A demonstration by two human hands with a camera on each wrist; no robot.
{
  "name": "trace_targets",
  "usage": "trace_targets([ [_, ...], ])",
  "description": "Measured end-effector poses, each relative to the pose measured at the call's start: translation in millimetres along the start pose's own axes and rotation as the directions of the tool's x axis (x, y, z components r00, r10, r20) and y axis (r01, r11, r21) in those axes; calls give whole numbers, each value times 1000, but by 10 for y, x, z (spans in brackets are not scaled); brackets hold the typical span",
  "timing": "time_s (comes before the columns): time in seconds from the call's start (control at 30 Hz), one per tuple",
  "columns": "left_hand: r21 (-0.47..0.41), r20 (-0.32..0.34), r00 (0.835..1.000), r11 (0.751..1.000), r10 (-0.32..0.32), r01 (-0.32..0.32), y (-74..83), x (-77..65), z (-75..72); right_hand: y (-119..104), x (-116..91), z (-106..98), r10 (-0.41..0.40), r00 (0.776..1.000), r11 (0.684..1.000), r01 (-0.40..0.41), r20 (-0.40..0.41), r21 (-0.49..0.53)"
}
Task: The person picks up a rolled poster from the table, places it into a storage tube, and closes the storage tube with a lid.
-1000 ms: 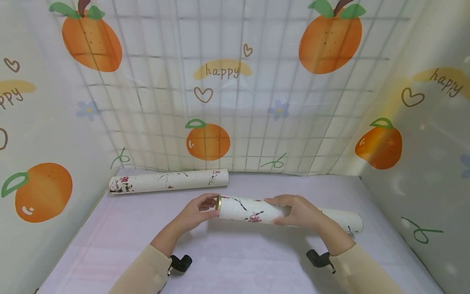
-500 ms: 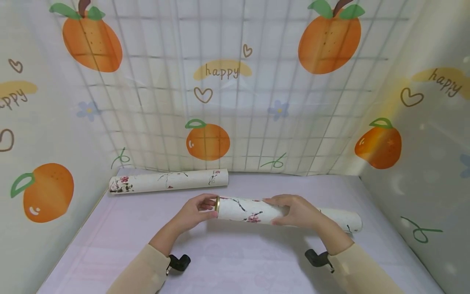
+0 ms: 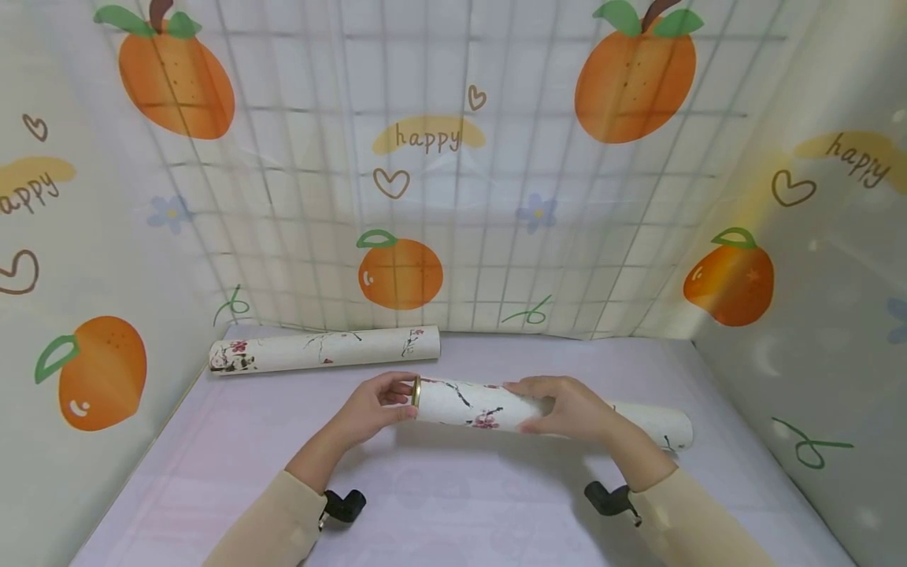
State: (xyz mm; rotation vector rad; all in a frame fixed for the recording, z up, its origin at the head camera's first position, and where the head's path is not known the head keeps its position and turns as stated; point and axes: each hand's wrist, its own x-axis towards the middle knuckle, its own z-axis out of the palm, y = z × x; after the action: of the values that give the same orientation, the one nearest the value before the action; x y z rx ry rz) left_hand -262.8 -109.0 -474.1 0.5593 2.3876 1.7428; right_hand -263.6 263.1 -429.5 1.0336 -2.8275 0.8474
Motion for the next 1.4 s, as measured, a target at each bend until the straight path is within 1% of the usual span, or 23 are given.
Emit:
trace_targets([
  [0.17, -2, 4, 1000, 1000, -6, 6, 16, 11, -5, -7, 3, -2, 6, 1000, 1000, -6, -19, -2],
  [0.23, 0, 8, 1000, 1000, -4, 4, 18, 12, -7, -2, 4, 0, -4, 1000, 1000, 4, -25, -8],
  [0.43, 9, 14, 1000, 1000, 13, -13, -7, -6, -21, -3, 22, 10, -41, 999, 999, 41, -16, -11],
  [0.67, 7, 19, 1000, 1000, 19, -19, -30, -21, -40, -17, 43, 27, -51, 999, 999, 51, -6, -6],
  [0.77, 16, 14, 1000, 999, 28, -29, -28, -21, -46, -29, 50, 28, -38, 999, 999, 38, -6, -9],
  [0.87, 20, 1, 1000, 1000, 23, -23, -30, -21, -53, -43, 58, 25, -22, 1000, 1000, 22, -3, -3],
  [1.0, -3, -20, 1000, 1000, 7, -7, -30, -22, -67, -50, 68, 16, -8, 1000, 1000, 9, 7, -18],
  [1.1, -24, -30, 999, 1000, 11, -12, -26, -20, -75, -44, 70, 9, 8, 1000, 1000, -8, 10, -26],
  [1.27, -45, -34, 999, 999, 13, -14, -20, -10, -72, -37, 64, -4, 34, 999, 999, -35, 15, 2],
  [1.4, -69, -38, 999, 998, 12, -15, -24, -14, -56, -46, 76, 5, 42, 999, 999, -42, 34, 0],
])
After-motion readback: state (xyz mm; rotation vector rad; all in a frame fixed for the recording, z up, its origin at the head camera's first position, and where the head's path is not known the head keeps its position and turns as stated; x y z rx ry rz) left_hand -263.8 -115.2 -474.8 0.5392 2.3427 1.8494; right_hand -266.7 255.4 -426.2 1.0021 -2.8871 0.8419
